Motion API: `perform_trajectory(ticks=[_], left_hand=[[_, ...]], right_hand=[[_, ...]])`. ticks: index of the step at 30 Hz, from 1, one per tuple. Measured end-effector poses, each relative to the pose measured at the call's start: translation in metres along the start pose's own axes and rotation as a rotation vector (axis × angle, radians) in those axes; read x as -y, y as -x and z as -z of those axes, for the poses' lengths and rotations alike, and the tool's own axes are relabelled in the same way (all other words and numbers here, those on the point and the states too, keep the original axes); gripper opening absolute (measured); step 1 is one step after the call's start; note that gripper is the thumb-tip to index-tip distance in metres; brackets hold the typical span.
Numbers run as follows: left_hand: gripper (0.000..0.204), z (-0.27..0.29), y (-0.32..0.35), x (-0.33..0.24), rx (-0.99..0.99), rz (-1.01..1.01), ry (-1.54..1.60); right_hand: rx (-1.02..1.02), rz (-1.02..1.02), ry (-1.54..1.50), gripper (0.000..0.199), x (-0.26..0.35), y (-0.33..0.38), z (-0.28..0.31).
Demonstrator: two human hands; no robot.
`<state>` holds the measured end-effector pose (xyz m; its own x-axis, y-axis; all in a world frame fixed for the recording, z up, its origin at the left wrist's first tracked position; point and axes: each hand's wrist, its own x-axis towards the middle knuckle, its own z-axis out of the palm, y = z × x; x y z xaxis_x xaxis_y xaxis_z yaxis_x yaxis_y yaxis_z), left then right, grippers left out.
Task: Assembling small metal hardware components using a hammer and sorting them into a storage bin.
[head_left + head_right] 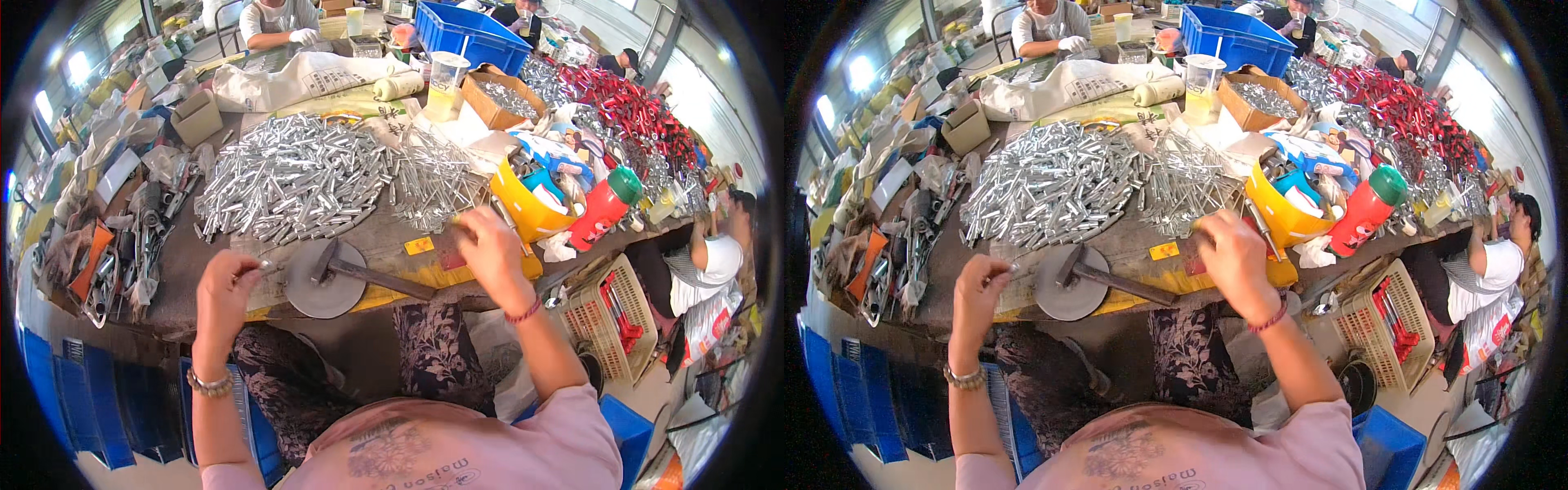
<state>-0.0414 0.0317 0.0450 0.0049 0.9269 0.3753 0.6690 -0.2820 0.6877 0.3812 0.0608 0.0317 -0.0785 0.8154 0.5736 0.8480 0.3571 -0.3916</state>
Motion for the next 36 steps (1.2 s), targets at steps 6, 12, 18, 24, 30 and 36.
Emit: perform_trajectory(ticks=[6,12,18,24,30,36], left_hand=[[0.016,-0.031,0.018,-0.045,0.128,-0.221,-0.108],[0.017,-0.040,0.026,-0.046,0.099,-0.261,-0.179],[0.015,-0.042,0.027,-0.037,0.097,-0.202,-0.131],[0.015,-0.046,0.033,-0.033,0.057,-0.179,-0.098],[0.018,-0.045,0.036,-0.028,0.041,-0.160,-0.114],[0.017,-0.043,0.038,-0.023,0.046,-0.157,-0.094]], right_hand=[[0.033,0.227,0.084,0.015,-0.021,-0.056,-0.032],[0.245,0.495,0.133,0.013,-0.048,-0.083,-0.051],[0.285,0.470,-0.005,0.020,-0.004,-0.068,-0.039],[0.252,0.479,-0.225,0.017,0.092,-0.008,-0.035],[0.266,0.556,-0.165,0.012,0.110,0.007,-0.054],[0.271,0.619,-0.088,0.008,0.115,0.006,-0.057]])
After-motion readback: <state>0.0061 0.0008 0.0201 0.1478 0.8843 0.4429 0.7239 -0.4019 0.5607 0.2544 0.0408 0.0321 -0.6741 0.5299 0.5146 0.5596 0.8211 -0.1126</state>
